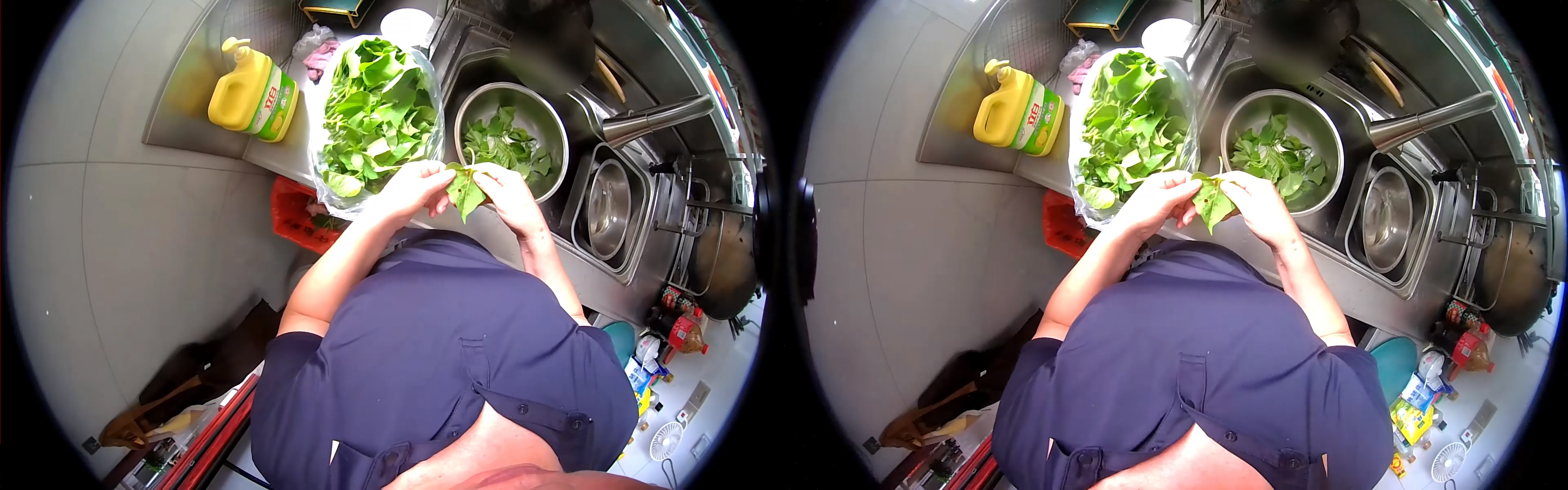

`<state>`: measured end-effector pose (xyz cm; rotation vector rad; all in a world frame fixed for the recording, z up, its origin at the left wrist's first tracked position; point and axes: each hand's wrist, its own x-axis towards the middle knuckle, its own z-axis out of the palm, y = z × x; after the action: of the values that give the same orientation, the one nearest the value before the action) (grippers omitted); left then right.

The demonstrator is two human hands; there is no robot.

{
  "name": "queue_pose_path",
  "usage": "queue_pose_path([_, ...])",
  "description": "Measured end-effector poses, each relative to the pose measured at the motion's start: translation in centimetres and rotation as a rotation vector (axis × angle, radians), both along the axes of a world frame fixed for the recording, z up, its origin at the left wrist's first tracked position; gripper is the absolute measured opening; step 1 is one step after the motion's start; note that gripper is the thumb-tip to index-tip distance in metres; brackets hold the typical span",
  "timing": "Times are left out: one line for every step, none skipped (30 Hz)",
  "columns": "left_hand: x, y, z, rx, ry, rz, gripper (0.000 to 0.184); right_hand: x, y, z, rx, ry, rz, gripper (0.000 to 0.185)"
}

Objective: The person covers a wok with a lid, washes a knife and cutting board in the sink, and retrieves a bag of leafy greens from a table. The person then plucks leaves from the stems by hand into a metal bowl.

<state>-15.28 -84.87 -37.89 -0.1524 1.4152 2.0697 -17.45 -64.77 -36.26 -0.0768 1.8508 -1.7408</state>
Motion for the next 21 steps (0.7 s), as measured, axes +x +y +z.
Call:
queue_pose_path([0.1, 0.0, -0.1, 0.029, -0.020, 0.010, 0.023, -0.1, 0.0, 0.1, 0.007, -0.003, 0.010, 0.027])
queue_pose_path([0.2, -0.1, -0.2, 0.031, -0.032, 0.023, 0.024, -0.1, -0.1, 0.1, 0.014, -0.005, 0.021, 0.028])
queue_pose_path([0.2, -0.1, -0.2, 0.033, -0.044, 0.035, 0.024, -0.1, -0.2, 0.2, 0.015, -0.008, 0.020, 0.028])
queue_pose_path([0.3, -0.1, -0.3, 0.035, -0.056, 0.049, 0.024, -0.1, -0.2, 0.2, 0.017, -0.012, 0.019, 0.028])
queue_pose_path([0.4, -0.2, -0.2, 0.029, -0.055, 0.056, 0.024, -0.1, -0.3, 0.3, 0.019, -0.015, 0.019, 0.028])
queue_pose_path([0.5, -0.2, -0.2, 0.024, -0.054, 0.063, 0.024, -0.1, -0.4, 0.4, 0.029, -0.018, 0.027, 0.028])
queue_pose_path([0.5, -0.3, -0.1, 0.020, -0.053, 0.072, 0.025, -0.2, -0.4, 0.5, 0.040, -0.019, 0.034, 0.028])
queue_pose_path([0.6, -0.4, -0.3, -0.007, -0.030, 0.058, 0.024, -0.2, -0.5, 0.5, 0.049, -0.021, 0.042, 0.028])
queue_pose_path([0.6, -0.6, -0.5, -0.034, -0.005, 0.044, 0.024, -0.3, -0.6, 0.5, 0.046, -0.023, 0.049, 0.027])
queue_pose_path([0.6, -0.8, -0.6, -0.061, 0.019, 0.029, 0.024, -0.3, -0.6, 0.4, 0.043, -0.026, 0.055, 0.027])
queue_pose_path([0.7, -0.9, -0.6, -0.060, 0.013, 0.038, 0.024, -0.3, -0.6, 0.4, 0.039, -0.029, 0.061, 0.027])
queue_pose_path([0.8, -0.8, -0.5, -0.059, 0.007, 0.046, 0.023, -0.2, -0.7, 0.5, 0.038, -0.026, 0.057, 0.027])
queue_pose_path([0.9, -0.9, -0.5, -0.058, 0.001, 0.055, 0.023, -0.2, -0.9, 0.7, 0.037, -0.023, 0.053, 0.027])
queue_pose_path([0.9, -0.9, -0.5, -0.054, 0.003, 0.055, 0.023, -0.2, -1.0, 0.8, 0.036, -0.020, 0.049, 0.027])
queue_pose_path([0.9, -1.0, -0.6, -0.051, 0.006, 0.054, 0.022, -0.2, -1.1, 0.8, 0.032, -0.031, 0.058, 0.027])
queue_pose_path([0.9, -1.2, -0.7, -0.048, 0.009, 0.053, 0.022, -0.2, -1.1, 0.8, 0.029, -0.041, 0.067, 0.027])
queue_pose_path([1.0, -1.3, -0.9, -0.037, 0.012, 0.051, 0.022, -0.3, -1.1, 0.9, 0.025, -0.052, 0.075, 0.027])
queue_pose_path([1.1, -1.4, -1.1, -0.025, 0.015, 0.049, 0.022, -0.2, -1.1, 0.8, 0.016, -0.055, 0.075, 0.027])
queue_pose_path([1.1, -1.5, -1.2, -0.014, 0.018, 0.047, 0.022, -0.2, -1.2, 0.7, 0.007, -0.058, 0.076, 0.027])
queue_pose_path([1.2, -1.6, -1.2, -0.013, 0.030, 0.049, 0.022, -0.3, -1.2, 0.6, -0.003, -0.061, 0.077, 0.027])
queue_pose_path([1.2, -1.8, -1.2, -0.012, 0.042, 0.053, 0.022, -0.3, -1.3, 0.5, -0.023, -0.063, 0.070, 0.027])
